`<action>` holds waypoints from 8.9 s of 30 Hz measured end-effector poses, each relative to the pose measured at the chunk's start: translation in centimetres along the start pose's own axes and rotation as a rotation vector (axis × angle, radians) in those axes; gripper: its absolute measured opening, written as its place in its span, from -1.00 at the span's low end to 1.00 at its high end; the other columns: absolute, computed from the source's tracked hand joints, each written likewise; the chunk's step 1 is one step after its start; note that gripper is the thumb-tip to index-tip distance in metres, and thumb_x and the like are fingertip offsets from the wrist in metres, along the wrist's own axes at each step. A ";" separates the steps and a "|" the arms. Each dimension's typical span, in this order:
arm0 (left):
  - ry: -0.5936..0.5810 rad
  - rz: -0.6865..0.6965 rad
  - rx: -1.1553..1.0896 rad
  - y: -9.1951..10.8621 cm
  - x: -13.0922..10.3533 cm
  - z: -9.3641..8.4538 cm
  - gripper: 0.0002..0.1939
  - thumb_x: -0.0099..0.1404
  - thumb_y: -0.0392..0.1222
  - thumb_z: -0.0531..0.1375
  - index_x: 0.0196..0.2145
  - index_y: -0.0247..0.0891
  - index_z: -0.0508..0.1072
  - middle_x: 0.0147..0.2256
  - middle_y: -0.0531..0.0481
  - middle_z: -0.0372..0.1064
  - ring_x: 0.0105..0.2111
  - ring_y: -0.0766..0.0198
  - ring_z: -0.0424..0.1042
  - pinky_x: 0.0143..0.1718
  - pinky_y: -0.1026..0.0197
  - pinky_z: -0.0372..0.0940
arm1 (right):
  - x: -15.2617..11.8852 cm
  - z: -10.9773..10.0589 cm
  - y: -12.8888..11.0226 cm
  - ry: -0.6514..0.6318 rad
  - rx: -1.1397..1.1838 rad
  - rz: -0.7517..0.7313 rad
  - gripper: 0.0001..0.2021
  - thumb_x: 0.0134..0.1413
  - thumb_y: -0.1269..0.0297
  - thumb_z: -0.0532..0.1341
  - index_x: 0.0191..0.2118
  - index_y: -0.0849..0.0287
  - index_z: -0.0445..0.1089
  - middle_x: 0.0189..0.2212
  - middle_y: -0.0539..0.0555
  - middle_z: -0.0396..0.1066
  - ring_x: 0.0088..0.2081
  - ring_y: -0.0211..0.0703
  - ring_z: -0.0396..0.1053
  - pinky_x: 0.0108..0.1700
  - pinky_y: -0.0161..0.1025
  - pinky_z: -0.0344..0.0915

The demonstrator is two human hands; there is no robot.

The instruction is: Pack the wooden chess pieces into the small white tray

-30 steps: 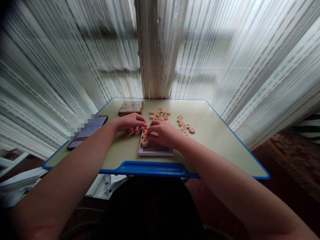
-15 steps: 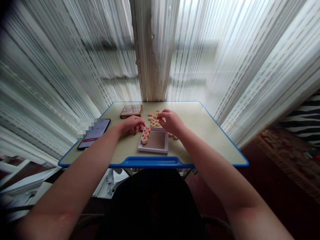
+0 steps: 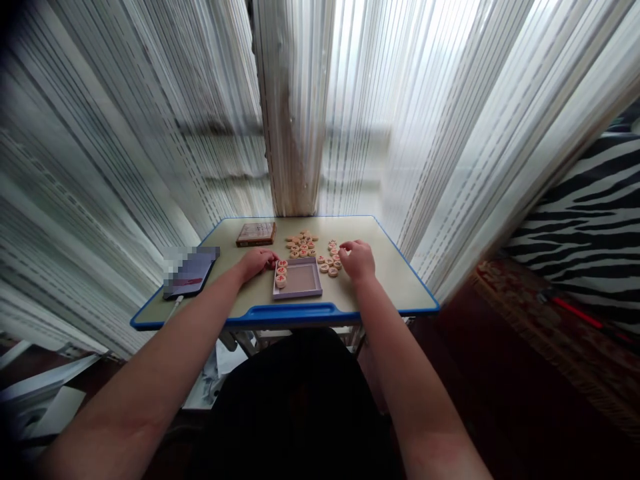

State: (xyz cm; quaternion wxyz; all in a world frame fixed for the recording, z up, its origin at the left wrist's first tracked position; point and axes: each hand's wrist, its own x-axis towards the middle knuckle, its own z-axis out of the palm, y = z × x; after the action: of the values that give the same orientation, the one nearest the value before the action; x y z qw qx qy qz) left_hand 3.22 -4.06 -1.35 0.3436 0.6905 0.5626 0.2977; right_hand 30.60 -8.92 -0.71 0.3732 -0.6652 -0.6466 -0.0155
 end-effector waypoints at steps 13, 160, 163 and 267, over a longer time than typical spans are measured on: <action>0.215 0.005 0.053 -0.4 -1.2 0.7 -0.69 0.03 -0.27 0.04 -0.37 -0.30 0.55 -0.47 -0.02 0.51 -0.38 0.26 0.45 -0.32 0.29 0.26 | 0.2 1.1 -0.6 -0.145 -0.147 0.029 -0.73 -0.01 0.16 0.16 -0.29 0.20 0.51 -0.35 0.16 0.41 -0.26 -0.12 0.32 -0.17 -0.23 0.22; 0.061 0.053 -0.081 -0.1 -0.8 0.7 -0.62 0.14 -0.20 -0.05 -0.29 -0.36 0.53 -0.46 -0.05 0.49 -0.69 0.43 0.17 -0.62 0.34 0.13 | -1.5 0.3 -5.1 -0.401 -0.239 -0.203 -0.79 -0.03 0.32 0.12 -0.29 0.04 0.48 -0.38 0.04 0.47 -0.32 -0.12 0.36 -0.35 -0.27 0.19; 0.073 0.012 -0.142 0.0 -0.9 0.7 -0.59 0.14 -0.19 -0.04 -0.18 -0.40 0.47 -0.45 -0.08 0.50 -0.71 0.44 0.19 -0.62 0.35 0.14 | -1.3 0.5 -4.8 -0.392 -0.229 -0.199 -0.79 -0.03 0.32 0.13 -0.28 0.05 0.49 -0.38 0.05 0.47 -0.33 -0.14 0.35 -0.34 -0.28 0.19; -0.053 0.273 0.074 2.1 2.1 1.9 -0.79 -0.04 -0.16 0.07 -0.70 -0.32 0.34 -0.73 0.15 -0.02 -0.62 0.41 0.01 -0.58 0.30 -0.05 | -0.3 -2.6 -5.0 -0.603 -0.070 -0.484 -0.85 -0.08 0.20 0.24 -0.39 0.07 0.54 -0.45 0.07 0.48 -0.29 -0.07 0.31 -0.19 -0.13 0.22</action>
State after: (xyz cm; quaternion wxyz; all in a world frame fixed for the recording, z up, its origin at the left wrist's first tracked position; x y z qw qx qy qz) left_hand 6.30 -2.54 -0.70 0.2889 0.7803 0.4647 0.3027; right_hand 27.39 -11.14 3.43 0.1291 -0.4805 -0.8645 0.0712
